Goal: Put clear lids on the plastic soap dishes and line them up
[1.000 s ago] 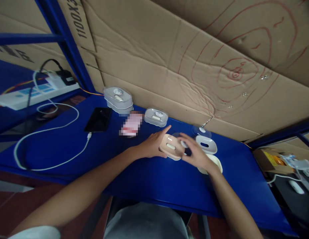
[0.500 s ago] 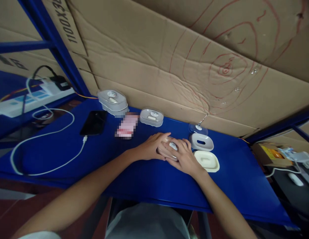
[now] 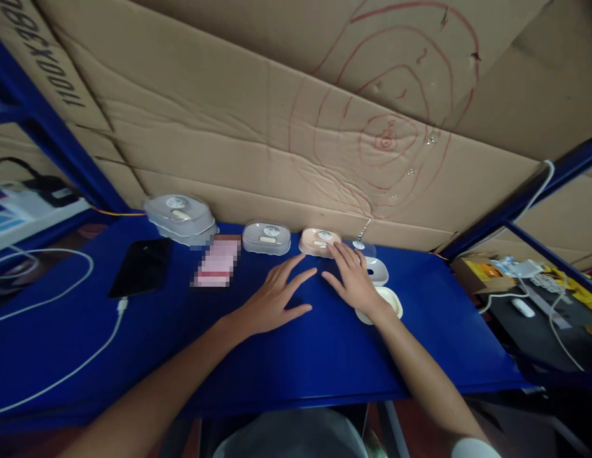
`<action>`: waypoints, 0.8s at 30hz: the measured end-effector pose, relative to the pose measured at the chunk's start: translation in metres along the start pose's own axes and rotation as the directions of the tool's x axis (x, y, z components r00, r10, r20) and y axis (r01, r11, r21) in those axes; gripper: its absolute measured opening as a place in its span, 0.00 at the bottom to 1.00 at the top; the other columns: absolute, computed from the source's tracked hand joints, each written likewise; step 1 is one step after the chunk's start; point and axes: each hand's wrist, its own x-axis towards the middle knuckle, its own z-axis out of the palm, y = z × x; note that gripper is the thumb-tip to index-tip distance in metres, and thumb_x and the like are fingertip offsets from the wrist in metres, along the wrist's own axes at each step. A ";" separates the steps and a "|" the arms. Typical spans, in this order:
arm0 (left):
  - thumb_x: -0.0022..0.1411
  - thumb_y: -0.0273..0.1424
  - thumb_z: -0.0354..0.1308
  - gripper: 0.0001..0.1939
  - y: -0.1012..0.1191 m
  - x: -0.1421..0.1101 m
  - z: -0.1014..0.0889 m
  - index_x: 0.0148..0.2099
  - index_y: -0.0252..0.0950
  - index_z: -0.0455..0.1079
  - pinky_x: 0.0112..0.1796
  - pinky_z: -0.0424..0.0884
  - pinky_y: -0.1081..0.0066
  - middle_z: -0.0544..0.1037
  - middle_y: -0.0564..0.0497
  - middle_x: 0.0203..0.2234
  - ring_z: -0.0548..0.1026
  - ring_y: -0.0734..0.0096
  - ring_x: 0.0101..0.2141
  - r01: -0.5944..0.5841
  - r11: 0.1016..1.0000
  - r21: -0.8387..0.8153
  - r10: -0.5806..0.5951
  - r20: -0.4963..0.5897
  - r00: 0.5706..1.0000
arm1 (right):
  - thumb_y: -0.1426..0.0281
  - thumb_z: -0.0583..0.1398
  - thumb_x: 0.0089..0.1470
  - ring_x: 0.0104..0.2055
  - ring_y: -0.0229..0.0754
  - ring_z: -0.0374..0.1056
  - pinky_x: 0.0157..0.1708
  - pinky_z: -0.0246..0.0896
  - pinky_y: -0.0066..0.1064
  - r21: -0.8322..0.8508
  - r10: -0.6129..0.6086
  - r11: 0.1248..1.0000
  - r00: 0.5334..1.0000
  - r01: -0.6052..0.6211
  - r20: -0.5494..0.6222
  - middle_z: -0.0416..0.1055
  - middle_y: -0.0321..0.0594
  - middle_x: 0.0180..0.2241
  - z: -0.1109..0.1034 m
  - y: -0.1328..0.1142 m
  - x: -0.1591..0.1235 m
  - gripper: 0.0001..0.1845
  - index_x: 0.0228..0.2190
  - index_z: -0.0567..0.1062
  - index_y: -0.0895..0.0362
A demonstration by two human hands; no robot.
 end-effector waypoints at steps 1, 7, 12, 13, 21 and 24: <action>0.71 0.39 0.60 0.36 0.001 -0.001 0.001 0.75 0.46 0.52 0.65 0.59 0.40 0.48 0.37 0.74 0.53 0.41 0.72 -0.011 1.000 0.000 0.011 0.015 1.000 | 0.58 0.53 0.72 0.70 0.57 0.58 0.67 0.50 0.55 0.002 0.004 1.000 1.000 -0.004 0.001 0.63 0.54 0.68 -0.008 0.004 -0.012 0.30 0.69 0.60 0.55; 0.68 0.37 0.64 0.38 0.008 -0.006 0.009 0.75 0.48 0.53 0.64 0.62 0.41 0.52 0.39 0.74 0.57 0.42 0.70 -0.027 0.999 -0.047 0.033 0.130 0.991 | 0.60 0.54 0.72 0.39 0.54 0.77 0.43 0.69 0.47 -0.130 0.249 0.962 0.966 -0.240 0.062 0.80 0.49 0.35 -0.035 0.004 -0.102 0.18 0.39 0.79 0.56; 0.57 0.44 0.73 0.48 0.014 -0.008 0.018 0.74 0.53 0.55 0.64 0.61 0.42 0.48 0.42 0.75 0.54 0.38 0.70 -0.041 0.991 -0.126 0.070 0.232 0.970 | 0.62 0.55 0.73 0.63 0.49 0.69 0.64 0.62 0.47 0.288 -0.077 0.958 0.968 0.005 0.238 0.74 0.45 0.60 -0.049 -0.031 -0.104 0.22 0.64 0.67 0.50; 0.56 0.45 0.74 0.46 0.014 -0.008 0.019 0.72 0.53 0.59 0.64 0.60 0.42 0.49 0.42 0.75 0.54 0.38 0.70 -0.048 0.991 -0.124 0.078 0.252 0.965 | 0.63 0.54 0.73 0.66 0.48 0.66 0.66 0.59 0.47 0.328 -0.103 0.944 0.971 0.028 0.215 0.71 0.44 0.63 -0.050 -0.030 -0.097 0.23 0.65 0.65 0.49; 0.56 0.45 0.73 0.45 0.012 0.001 0.011 0.71 0.47 0.60 0.64 0.54 0.43 0.69 0.41 0.65 0.65 0.43 0.65 0.104 0.994 -0.039 -0.086 0.315 0.945 | 0.68 0.56 0.70 0.61 0.56 0.71 0.60 0.65 0.55 -0.046 0.122 0.992 0.978 -0.116 0.169 0.75 0.51 0.59 -0.019 0.052 -0.057 0.21 0.61 0.74 0.52; 0.54 0.45 0.75 0.60 0.013 0.001 0.016 0.77 0.47 0.40 0.63 0.57 0.43 0.65 0.38 0.68 0.64 0.42 0.66 0.205 0.978 -0.047 -0.187 0.246 0.951 | 0.64 0.56 0.71 0.56 0.51 0.74 0.55 0.68 0.47 0.063 0.031 0.997 0.991 -0.040 0.131 0.78 0.48 0.55 -0.014 0.027 -0.054 0.19 0.59 0.75 0.52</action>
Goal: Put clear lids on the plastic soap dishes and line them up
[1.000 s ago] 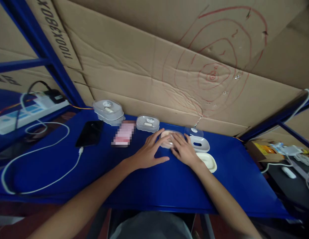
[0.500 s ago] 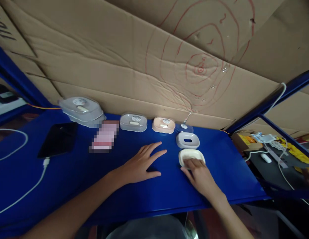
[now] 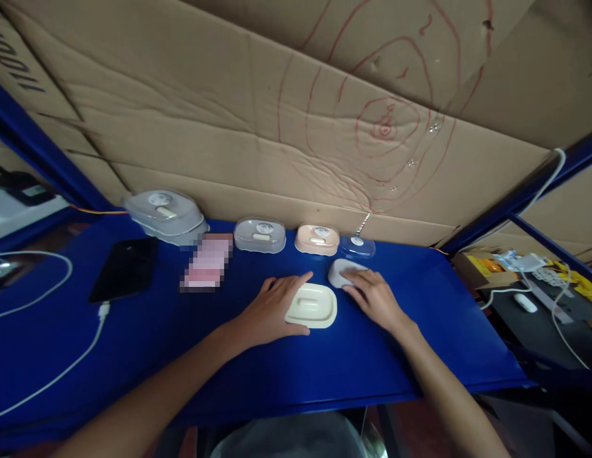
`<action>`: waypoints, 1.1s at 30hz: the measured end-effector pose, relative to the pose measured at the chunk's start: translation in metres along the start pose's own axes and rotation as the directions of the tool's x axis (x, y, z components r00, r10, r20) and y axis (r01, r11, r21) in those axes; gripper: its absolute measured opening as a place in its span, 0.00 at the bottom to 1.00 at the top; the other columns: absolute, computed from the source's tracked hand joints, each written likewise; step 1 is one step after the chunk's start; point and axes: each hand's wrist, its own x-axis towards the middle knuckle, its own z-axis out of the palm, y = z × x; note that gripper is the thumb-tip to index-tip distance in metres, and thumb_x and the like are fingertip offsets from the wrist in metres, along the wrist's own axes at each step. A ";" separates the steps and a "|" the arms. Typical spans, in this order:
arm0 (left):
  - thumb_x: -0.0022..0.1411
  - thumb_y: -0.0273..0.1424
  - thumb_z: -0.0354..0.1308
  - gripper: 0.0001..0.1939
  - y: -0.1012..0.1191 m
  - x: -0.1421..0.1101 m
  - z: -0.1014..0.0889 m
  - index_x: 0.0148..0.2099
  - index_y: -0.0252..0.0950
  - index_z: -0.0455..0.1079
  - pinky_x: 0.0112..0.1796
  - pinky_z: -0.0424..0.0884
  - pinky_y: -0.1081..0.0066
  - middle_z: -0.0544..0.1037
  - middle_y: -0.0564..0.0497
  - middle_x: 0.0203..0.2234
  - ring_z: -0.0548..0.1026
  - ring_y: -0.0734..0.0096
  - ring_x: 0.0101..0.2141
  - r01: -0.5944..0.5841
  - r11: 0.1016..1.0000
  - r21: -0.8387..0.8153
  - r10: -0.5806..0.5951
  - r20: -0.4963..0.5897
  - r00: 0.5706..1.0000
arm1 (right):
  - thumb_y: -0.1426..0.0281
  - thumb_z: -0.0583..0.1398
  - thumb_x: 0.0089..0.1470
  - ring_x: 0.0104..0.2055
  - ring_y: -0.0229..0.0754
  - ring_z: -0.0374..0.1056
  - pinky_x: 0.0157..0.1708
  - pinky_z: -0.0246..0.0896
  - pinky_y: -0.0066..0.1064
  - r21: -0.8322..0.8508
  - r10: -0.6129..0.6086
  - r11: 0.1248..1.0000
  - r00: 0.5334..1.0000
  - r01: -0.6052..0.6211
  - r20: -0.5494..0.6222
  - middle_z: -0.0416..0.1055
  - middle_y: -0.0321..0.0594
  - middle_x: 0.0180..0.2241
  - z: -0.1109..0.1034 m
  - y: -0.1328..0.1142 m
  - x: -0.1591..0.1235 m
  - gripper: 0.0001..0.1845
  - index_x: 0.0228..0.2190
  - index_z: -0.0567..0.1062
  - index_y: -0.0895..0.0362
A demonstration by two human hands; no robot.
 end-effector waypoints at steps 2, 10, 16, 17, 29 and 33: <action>0.53 0.44 0.76 0.67 -0.001 0.000 0.007 0.78 0.47 0.31 0.62 0.59 0.44 0.60 0.35 0.70 0.61 0.40 0.68 0.007 0.999 -0.040 -0.010 -0.071 0.997 | 0.63 0.57 0.71 0.56 0.49 0.73 0.55 0.68 0.44 0.081 -0.136 0.987 0.991 0.137 -0.020 0.78 0.47 0.55 0.005 -0.035 0.000 0.19 0.59 0.75 0.52; 0.55 0.41 0.75 0.56 -0.017 0.001 0.005 0.76 0.48 0.45 0.65 0.58 0.41 0.57 0.38 0.70 0.58 0.39 0.69 0.028 0.983 -0.180 -0.031 -0.015 0.999 | 0.75 0.56 0.69 0.60 0.49 0.70 0.60 0.65 0.42 0.133 -0.343 0.930 0.939 0.343 -0.020 0.76 0.49 0.57 0.025 -0.081 0.015 0.23 0.63 0.70 0.59; 0.56 0.33 0.74 0.59 -0.021 -0.001 -0.008 0.77 0.49 0.39 0.67 0.58 0.48 0.54 0.41 0.71 0.56 0.48 0.71 -0.049 0.956 -0.288 0.041 -0.033 0.999 | 0.76 0.53 0.70 0.64 0.49 0.66 0.63 0.63 0.43 0.093 -0.450 0.889 0.893 0.448 -0.008 0.74 0.49 0.61 0.031 -0.076 0.008 0.26 0.66 0.66 0.61; 0.56 0.34 0.74 0.57 -0.021 -0.001 -0.008 0.76 0.48 0.42 0.67 0.59 0.49 0.55 0.41 0.71 0.56 0.48 0.70 -0.059 0.955 -0.292 0.051 -0.037 0.998 | 0.76 0.52 0.71 0.64 0.49 0.66 0.63 0.63 0.43 0.078 -0.457 0.886 0.889 0.458 -0.030 0.74 0.49 0.60 0.034 -0.079 0.007 0.25 0.66 0.67 0.62; 0.59 0.42 0.71 0.37 -0.015 0.000 -0.011 0.67 0.48 0.63 0.63 0.56 0.48 0.61 0.43 0.69 0.61 0.44 0.67 0.020 0.999 -0.027 -0.017 0.112 0.994 | 0.62 0.48 0.72 0.73 0.58 0.52 0.68 0.45 0.60 0.086 0.246 0.967 0.965 -0.238 -0.095 0.62 0.52 0.69 0.044 0.029 0.034 0.30 0.71 0.58 0.54; 0.59 0.43 0.71 0.36 -0.017 0.002 -0.011 0.67 0.49 0.64 0.63 0.55 0.49 0.62 0.44 0.68 0.61 0.44 0.67 0.017 0.999 -0.035 -0.013 0.109 0.994 | 0.54 0.56 0.67 0.70 0.60 0.54 0.67 0.44 0.59 -0.021 0.205 0.978 0.976 -0.207 -0.074 0.61 0.52 0.69 0.043 0.045 0.027 0.33 0.69 0.61 0.50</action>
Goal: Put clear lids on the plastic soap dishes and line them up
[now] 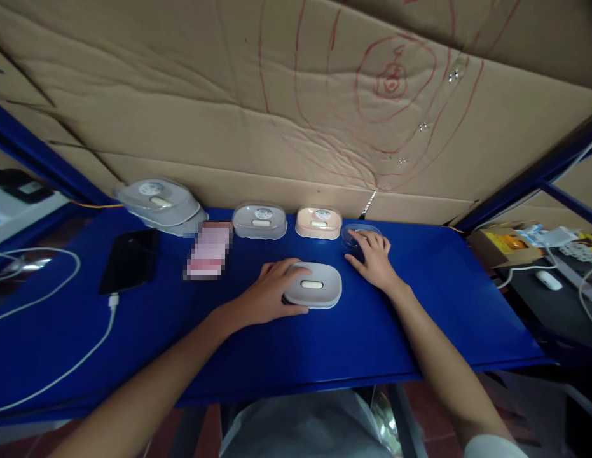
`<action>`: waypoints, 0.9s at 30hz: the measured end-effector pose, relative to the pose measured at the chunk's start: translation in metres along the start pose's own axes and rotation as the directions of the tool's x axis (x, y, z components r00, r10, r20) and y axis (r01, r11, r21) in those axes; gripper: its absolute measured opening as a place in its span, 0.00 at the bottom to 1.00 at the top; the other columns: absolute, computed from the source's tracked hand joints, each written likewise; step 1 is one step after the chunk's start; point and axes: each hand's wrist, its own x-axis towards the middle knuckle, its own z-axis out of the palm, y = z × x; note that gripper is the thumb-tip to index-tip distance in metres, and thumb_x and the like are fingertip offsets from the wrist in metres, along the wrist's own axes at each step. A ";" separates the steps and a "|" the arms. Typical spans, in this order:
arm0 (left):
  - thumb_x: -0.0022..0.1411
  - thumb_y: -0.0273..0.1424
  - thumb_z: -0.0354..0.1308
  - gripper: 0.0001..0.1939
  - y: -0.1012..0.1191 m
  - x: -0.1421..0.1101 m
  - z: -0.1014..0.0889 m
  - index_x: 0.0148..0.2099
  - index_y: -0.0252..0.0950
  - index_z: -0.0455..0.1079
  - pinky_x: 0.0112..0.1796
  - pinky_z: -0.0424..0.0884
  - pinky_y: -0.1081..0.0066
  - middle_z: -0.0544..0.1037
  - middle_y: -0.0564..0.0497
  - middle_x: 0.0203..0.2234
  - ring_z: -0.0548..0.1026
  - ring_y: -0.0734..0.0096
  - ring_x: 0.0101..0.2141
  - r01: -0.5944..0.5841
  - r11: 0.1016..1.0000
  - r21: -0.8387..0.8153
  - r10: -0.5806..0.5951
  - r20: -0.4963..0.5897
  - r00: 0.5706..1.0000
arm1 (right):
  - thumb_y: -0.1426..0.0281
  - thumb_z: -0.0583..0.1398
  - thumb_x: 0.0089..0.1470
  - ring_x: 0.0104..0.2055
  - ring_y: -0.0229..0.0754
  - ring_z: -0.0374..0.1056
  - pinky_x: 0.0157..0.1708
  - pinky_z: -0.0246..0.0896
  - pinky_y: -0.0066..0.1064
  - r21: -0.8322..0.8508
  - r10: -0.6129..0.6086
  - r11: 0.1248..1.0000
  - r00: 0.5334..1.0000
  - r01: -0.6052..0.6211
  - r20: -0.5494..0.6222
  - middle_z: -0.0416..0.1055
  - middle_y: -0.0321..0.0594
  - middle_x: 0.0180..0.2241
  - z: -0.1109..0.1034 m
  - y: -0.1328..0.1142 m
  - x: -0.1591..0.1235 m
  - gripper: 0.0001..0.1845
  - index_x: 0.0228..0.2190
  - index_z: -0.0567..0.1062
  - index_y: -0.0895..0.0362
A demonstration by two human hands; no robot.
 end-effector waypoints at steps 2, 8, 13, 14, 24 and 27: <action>0.58 0.44 0.71 0.37 -0.001 0.000 -0.001 0.66 0.49 0.65 0.64 0.55 0.49 0.63 0.44 0.68 0.61 0.43 0.67 -0.019 1.000 -0.012 0.019 -0.009 1.000 | 0.50 0.59 0.65 0.72 0.63 0.52 0.66 0.43 0.61 -0.032 -0.034 0.999 0.999 0.035 0.027 0.58 0.52 0.71 -0.006 0.002 -0.004 0.36 0.69 0.62 0.49; 0.55 0.38 0.72 0.51 0.000 -0.004 -0.008 0.74 0.49 0.49 0.65 0.54 0.46 0.60 0.42 0.70 0.59 0.42 0.69 -0.070 0.988 -0.136 0.070 -0.002 0.998 | 0.49 0.58 0.67 0.63 0.60 0.66 0.57 0.59 0.53 -0.023 -0.019 1.000 1.000 0.019 -0.010 0.72 0.50 0.62 -0.024 -0.006 -0.010 0.30 0.62 0.72 0.52; 0.54 0.39 0.74 0.63 0.002 -0.003 0.000 0.78 0.48 0.35 0.65 0.55 0.42 0.53 0.38 0.74 0.57 0.39 0.70 -0.025 0.979 -0.201 0.008 -0.087 0.996 | 0.53 0.54 0.71 0.53 0.54 0.74 0.51 0.63 0.46 0.177 -0.079 0.979 0.988 0.102 -0.130 0.81 0.46 0.52 -0.025 -0.056 -0.020 0.23 0.54 0.77 0.52; 0.53 0.39 0.75 0.64 0.002 -0.002 0.004 0.78 0.48 0.34 0.65 0.55 0.41 0.53 0.37 0.74 0.57 0.39 0.70 -0.021 0.979 -0.204 -0.002 -0.110 0.994 | 0.53 0.54 0.71 0.52 0.53 0.75 0.50 0.63 0.45 0.216 -0.088 0.969 0.985 0.119 -0.145 0.81 0.45 0.51 -0.024 -0.067 -0.023 0.22 0.54 0.78 0.52; 0.52 0.41 0.77 0.65 0.001 0.003 0.020 0.78 0.48 0.36 0.65 0.58 0.43 0.57 0.37 0.71 0.59 0.43 0.69 -0.057 0.966 -0.252 0.007 -0.195 0.981 | 0.60 0.57 0.71 0.62 0.56 0.65 0.59 0.57 0.51 0.051 -0.438 0.894 0.893 0.444 -0.103 0.71 0.50 0.63 -0.010 -0.114 -0.039 0.27 0.66 0.66 0.57; 0.55 0.42 0.75 0.56 0.002 0.004 0.019 0.76 0.47 0.45 0.63 0.61 0.44 0.63 0.38 0.67 0.63 0.43 0.66 -0.033 0.974 -0.224 -0.016 -0.212 0.977 | 0.62 0.57 0.71 0.62 0.59 0.64 0.57 0.60 0.52 -0.026 -0.438 0.899 0.895 0.437 -0.082 0.69 0.53 0.65 -0.005 -0.119 -0.042 0.28 0.67 0.65 0.56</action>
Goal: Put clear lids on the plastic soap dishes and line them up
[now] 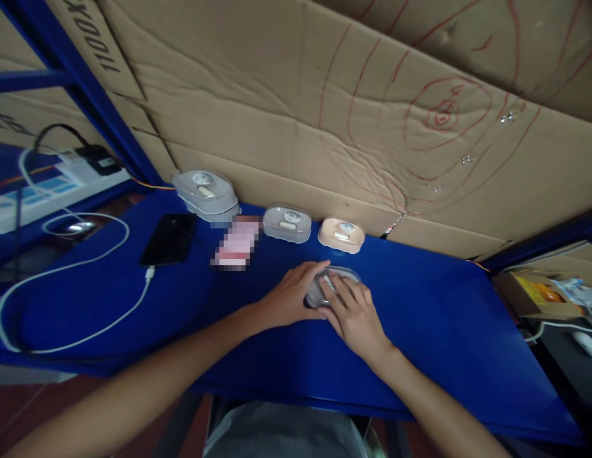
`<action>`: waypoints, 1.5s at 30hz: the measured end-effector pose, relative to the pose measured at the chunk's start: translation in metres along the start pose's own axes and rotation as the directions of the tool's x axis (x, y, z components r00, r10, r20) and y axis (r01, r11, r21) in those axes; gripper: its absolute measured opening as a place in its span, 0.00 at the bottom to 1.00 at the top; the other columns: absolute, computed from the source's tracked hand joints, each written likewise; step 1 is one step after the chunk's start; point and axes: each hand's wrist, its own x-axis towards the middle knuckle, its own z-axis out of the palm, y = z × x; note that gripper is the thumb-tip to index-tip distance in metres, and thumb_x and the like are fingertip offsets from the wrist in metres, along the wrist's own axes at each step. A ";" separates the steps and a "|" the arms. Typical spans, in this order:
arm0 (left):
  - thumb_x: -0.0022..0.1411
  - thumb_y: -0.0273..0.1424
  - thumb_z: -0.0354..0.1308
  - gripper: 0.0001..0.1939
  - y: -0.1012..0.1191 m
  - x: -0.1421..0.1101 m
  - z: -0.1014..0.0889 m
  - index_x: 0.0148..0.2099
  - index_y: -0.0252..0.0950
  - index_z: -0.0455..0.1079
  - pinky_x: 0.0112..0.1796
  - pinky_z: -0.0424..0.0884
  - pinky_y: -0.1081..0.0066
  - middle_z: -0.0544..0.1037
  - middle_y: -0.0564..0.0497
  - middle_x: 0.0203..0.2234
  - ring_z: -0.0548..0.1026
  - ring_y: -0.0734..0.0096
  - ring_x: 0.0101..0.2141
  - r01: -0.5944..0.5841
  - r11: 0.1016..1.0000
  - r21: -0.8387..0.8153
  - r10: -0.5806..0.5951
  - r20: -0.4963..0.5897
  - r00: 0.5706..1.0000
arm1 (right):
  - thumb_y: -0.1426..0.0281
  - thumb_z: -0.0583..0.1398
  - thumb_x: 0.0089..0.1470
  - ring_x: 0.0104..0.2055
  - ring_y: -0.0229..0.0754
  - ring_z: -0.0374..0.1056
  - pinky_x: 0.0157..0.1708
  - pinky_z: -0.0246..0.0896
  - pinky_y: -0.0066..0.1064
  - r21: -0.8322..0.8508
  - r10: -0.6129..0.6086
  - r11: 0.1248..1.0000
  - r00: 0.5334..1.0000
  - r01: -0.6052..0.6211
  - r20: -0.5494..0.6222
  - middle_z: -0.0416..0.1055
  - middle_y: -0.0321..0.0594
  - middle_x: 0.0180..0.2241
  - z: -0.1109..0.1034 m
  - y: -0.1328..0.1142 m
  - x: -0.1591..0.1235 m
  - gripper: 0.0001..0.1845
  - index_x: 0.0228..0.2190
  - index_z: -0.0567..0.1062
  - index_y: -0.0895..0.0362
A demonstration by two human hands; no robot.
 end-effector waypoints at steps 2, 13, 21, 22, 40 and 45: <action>0.55 0.42 0.75 0.53 0.000 0.001 -0.001 0.74 0.45 0.50 0.62 0.61 0.44 0.66 0.37 0.65 0.64 0.42 0.66 0.009 1.000 0.028 -0.009 -0.006 1.000 | 0.61 0.58 0.70 0.61 0.61 0.65 0.55 0.62 0.52 -0.020 -0.005 1.000 1.000 0.005 0.006 0.68 0.54 0.65 0.001 -0.002 0.000 0.28 0.66 0.67 0.56; 0.58 0.46 0.72 0.54 -0.001 0.003 -0.007 0.76 0.47 0.44 0.62 0.59 0.45 0.63 0.38 0.69 0.63 0.42 0.67 -0.006 0.997 0.082 0.004 0.023 1.000 | 0.60 0.57 0.71 0.69 0.59 0.56 0.63 0.53 0.55 0.108 0.016 0.994 0.998 -0.021 0.053 0.66 0.50 0.66 -0.010 0.018 -0.001 0.26 0.66 0.68 0.51; 0.61 0.46 0.70 0.48 0.002 0.004 -0.010 0.75 0.48 0.49 0.62 0.60 0.45 0.64 0.40 0.69 0.63 0.44 0.67 0.004 0.996 0.088 -0.005 0.004 1.000 | 0.60 0.60 0.68 0.75 0.61 0.47 0.67 0.51 0.63 0.159 -0.008 0.987 0.997 -0.004 0.079 0.59 0.49 0.71 -0.004 0.029 -0.002 0.29 0.68 0.65 0.47; 0.61 0.46 0.69 0.48 0.002 0.004 -0.011 0.75 0.49 0.48 0.62 0.60 0.45 0.64 0.41 0.69 0.63 0.44 0.67 0.003 0.996 0.085 -0.003 0.006 1.000 | 0.61 0.60 0.69 0.76 0.61 0.43 0.68 0.49 0.64 0.164 -0.007 0.986 0.997 -0.006 0.081 0.56 0.49 0.72 -0.004 0.030 -0.002 0.30 0.68 0.64 0.47; 0.70 0.45 0.59 0.39 -0.009 0.008 -0.037 0.76 0.47 0.47 0.67 0.50 0.43 0.51 0.40 0.75 0.51 0.45 0.73 0.081 0.958 0.276 -0.029 -0.186 0.982 | 0.61 0.61 0.66 0.70 0.60 0.55 0.64 0.52 0.61 0.139 0.174 0.970 0.968 -0.200 0.179 0.63 0.49 0.66 -0.033 0.080 -0.014 0.25 0.62 0.68 0.48; 0.72 0.42 0.55 0.38 -0.032 0.012 -0.069 0.77 0.39 0.47 0.66 0.43 0.34 0.40 0.35 0.77 0.42 0.37 0.74 0.279 0.825 0.492 -0.088 -0.376 0.923 | 0.63 0.58 0.67 0.61 0.63 0.62 0.57 0.55 0.62 -0.124 0.378 0.920 0.925 -0.371 0.040 0.64 0.53 0.61 -0.034 0.117 -0.030 0.23 0.61 0.72 0.45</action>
